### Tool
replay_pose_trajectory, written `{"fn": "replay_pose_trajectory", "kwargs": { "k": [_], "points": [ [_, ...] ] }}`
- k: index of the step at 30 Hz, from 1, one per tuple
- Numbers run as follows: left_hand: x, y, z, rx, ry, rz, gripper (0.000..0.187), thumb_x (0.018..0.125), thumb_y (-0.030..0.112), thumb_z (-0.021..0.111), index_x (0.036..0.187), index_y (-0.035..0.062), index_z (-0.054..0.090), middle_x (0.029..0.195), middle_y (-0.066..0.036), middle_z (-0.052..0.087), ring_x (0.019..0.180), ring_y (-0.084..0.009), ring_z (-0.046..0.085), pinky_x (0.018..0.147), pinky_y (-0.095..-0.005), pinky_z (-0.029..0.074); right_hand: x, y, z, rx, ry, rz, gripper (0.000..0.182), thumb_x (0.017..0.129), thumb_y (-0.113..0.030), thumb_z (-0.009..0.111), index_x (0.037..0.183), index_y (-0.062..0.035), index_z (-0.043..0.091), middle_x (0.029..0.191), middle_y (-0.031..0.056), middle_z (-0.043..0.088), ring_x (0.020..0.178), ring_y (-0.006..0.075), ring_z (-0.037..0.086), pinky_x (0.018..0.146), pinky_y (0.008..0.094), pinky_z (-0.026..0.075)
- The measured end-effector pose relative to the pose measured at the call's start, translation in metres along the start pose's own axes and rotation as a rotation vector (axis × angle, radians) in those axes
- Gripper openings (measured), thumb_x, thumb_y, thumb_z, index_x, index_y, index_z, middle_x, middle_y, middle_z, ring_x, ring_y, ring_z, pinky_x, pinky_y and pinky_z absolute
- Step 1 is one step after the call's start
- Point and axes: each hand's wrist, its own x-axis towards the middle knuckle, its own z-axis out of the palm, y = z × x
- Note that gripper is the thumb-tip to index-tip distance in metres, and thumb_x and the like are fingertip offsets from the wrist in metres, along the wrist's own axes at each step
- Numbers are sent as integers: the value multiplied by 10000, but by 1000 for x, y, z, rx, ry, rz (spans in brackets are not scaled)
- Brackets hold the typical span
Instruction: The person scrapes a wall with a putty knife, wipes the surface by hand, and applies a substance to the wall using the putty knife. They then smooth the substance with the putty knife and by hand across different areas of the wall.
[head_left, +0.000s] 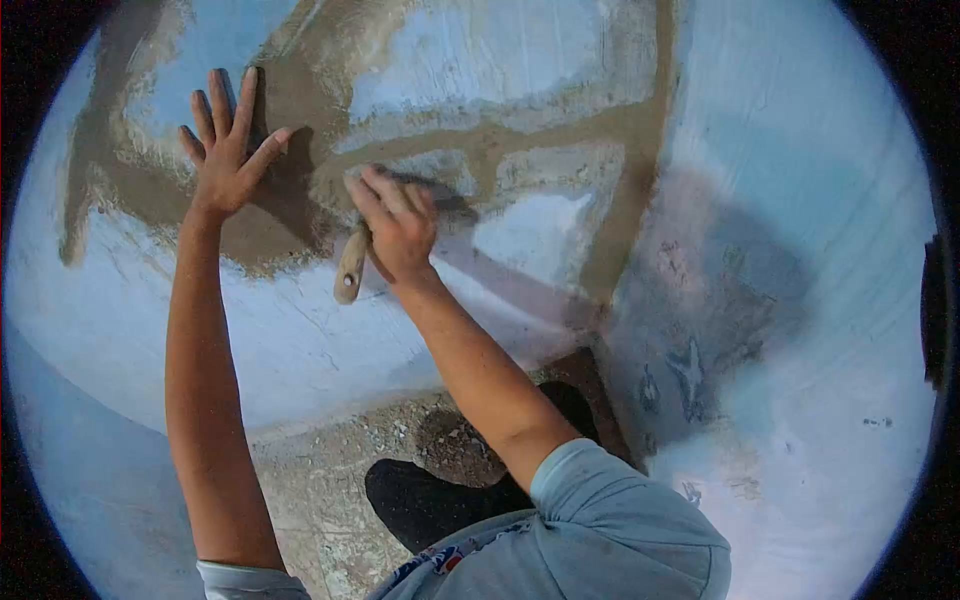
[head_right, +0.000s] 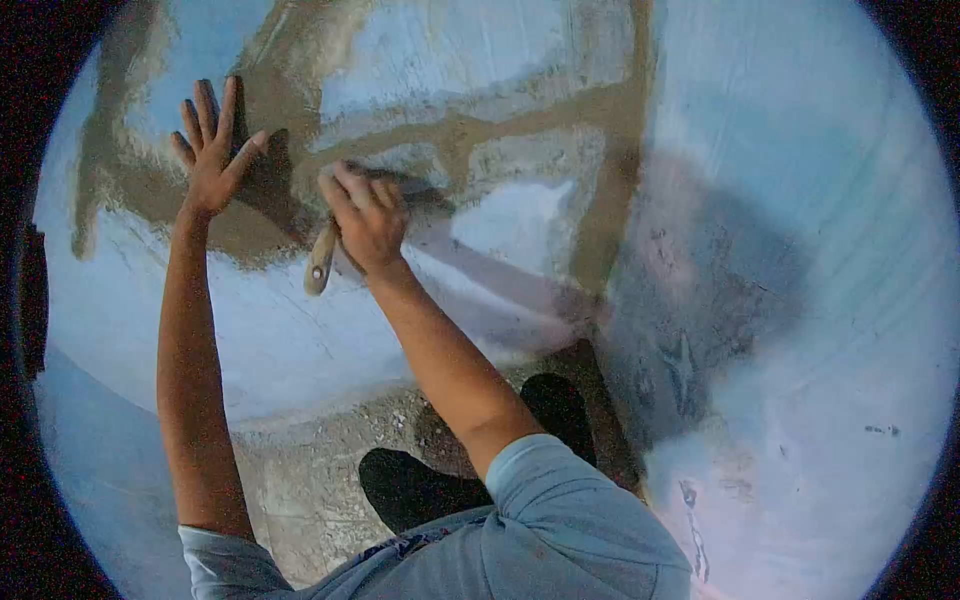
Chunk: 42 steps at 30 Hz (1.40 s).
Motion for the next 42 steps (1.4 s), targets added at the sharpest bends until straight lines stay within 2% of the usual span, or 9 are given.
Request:
{"fn": "replay_pose_trajectory", "kwargs": {
  "k": [3,8,11,18,22,24,29,34,42],
  "points": [
    [-1,-4,0,-26,13,21,835,968,695,537,1661,371,202,1754,-84,-52,1588,-399,-135,1170,-676,-167,3,28,-33,90,-239,-105,254,905,-179,671,1127,-204,792,1144,50,751,987,249,704,875,418,521],
    [-3,-3,5,19,40,19,840,967,709,525,1662,384,183,1753,-77,-55,1590,-394,-128,1174,-688,-151,73,129,-111,-9,205,46,251,975,-178,622,1156,-81,767,1126,74,764,1059,327,704,924,438,534],
    [-1,0,3,14,38,10,852,963,713,526,1664,378,175,1752,-82,-67,1588,-396,-134,1172,-690,-154,29,132,-61,-174,226,129,240,972,-168,630,1144,-103,784,1123,75,765,1034,314,710,905,418,536],
    [-2,0,4,15,-7,-10,872,963,712,526,1670,363,153,1748,-95,-91,1581,-401,-163,1166,-693,-163,31,108,-97,-8,-55,-27,263,891,-89,690,1134,-120,786,1179,82,745,989,320,712,876,382,549],
    [-2,4,6,11,16,-28,875,963,712,527,1670,363,149,1748,-98,-93,1580,-401,-170,1164,-693,-168,60,125,-104,149,352,170,186,985,-117,641,1082,-116,800,1013,11,773,911,240,726,735,341,580],
    [-3,3,6,24,9,-30,874,965,709,526,1671,357,150,1748,-97,-92,1579,-402,-172,1166,-694,-162,7,108,-53,-240,155,89,188,959,-109,663,1083,-139,801,1021,3,768,927,238,723,780,347,574],
    [-2,4,-1,0,-33,-27,868,971,704,521,1672,349,151,1747,-98,-96,1579,-402,-170,1172,-688,-157,-23,44,-64,24,-262,26,236,900,-174,692,1103,-210,806,1087,26,765,994,227,724,918,364,551],
    [-4,1,4,4,9,3,851,974,699,519,1669,366,158,1748,-104,-81,1582,-399,-162,1177,-676,-165,68,105,-104,-13,316,103,202,944,-91,661,1077,-128,808,1088,58,776,971,241,740,850,365,584],
    [-5,-2,2,-1,19,37,831,973,702,513,1662,382,179,1751,-88,-63,1590,-391,-128,1184,-663,-169,-8,69,-64,24,-161,-90,304,837,-97,703,1120,-168,790,1089,67,758,972,286,719,851,404,558]
  ]
}}
